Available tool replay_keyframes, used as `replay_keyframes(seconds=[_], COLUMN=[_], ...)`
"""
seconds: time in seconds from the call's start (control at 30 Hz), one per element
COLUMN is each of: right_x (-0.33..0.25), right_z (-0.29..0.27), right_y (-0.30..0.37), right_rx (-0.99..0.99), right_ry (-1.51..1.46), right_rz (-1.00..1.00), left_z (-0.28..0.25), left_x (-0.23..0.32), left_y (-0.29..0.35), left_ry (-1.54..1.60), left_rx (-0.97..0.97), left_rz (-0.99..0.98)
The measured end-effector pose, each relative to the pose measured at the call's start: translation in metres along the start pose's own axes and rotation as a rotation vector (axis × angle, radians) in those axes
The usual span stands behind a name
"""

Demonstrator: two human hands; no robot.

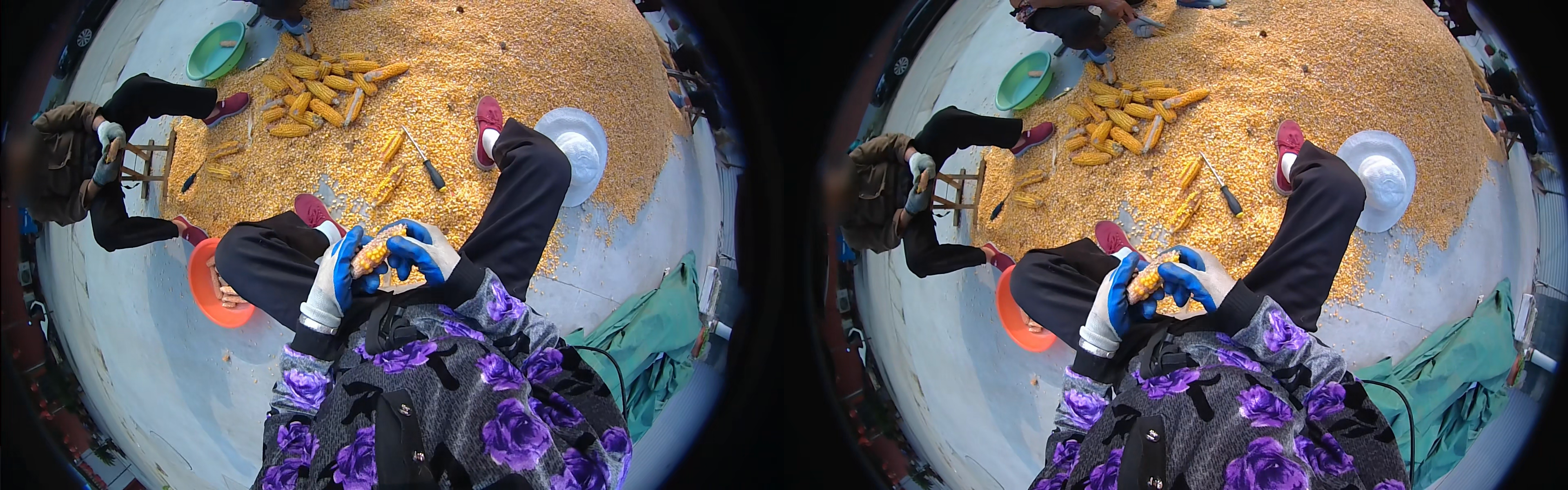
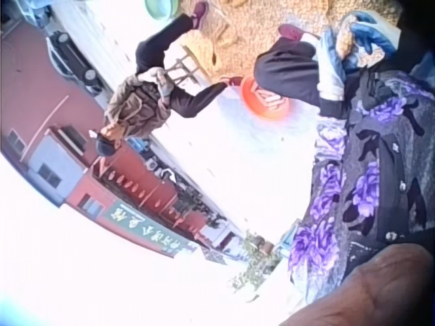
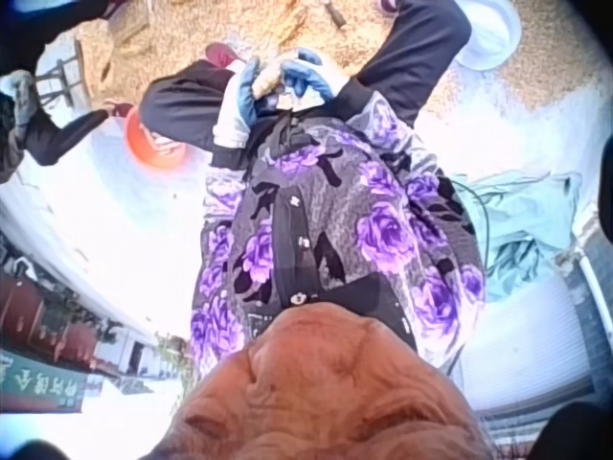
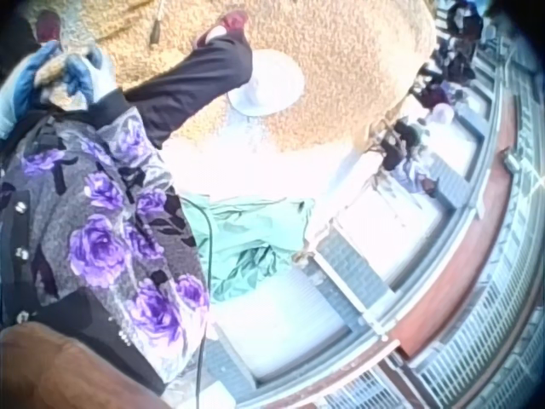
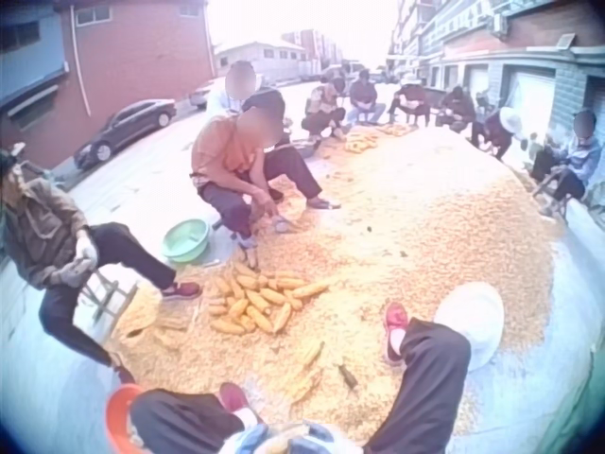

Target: The person sits on the ground and removes corn kernels from cobs by hand, placing the kernels into a large pile and the cobs into a nearby orange bucket. They occasionally use a knife to assist in removing remaining kernels.

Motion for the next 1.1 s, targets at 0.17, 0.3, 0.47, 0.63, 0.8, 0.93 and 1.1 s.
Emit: replay_keyframes(seconds=[0.17, 0.3, 0.47, 0.63, 0.8, 0.93, 1.1], right_x=[0.013, 0.016, 0.006, -0.009, -0.01, 0.001, -0.006], right_z=[-0.003, -0.003, -0.001, 0.014, 0.013, 0.01, 0.017], right_y=[-0.005, -0.005, -0.001, 0.011, 0.013, 0.008, 0.011], right_rx=[0.146, 0.078, -0.089, -0.096, -0.099, -0.104, -0.078], right_ry=[-0.125, -0.105, -0.094, -0.016, 0.041, 0.109, 0.125], right_rz=[0.183, 0.106, 0.031, -0.004, -0.052, -0.027, 0.035], left_z=[0.015, 0.01, 0.016, -0.02, -0.01, 0.012, -0.009], left_x=[0.001, -0.011, -0.007, -0.041, -0.019, -0.001, -0.027], left_y=[0.003, -0.001, 0.009, 0.0, 0.01, 0.017, 0.004], left_ry=[-0.372, -0.165, -0.089, -0.705, -0.85, -0.286, -0.424], left_rx=[0.12, 0.148, 0.085, 0.047, 0.028, 0.03, 0.042], left_rz=[0.197, 0.14, 0.141, 0.455, 0.707, 0.092, 0.113])
Point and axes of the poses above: each hand's wrist, its own y-axis away from the middle knuckle, its own z-axis out of the palm, x = y × z, the point moved 2 cm from there along -y, towards the middle knuckle
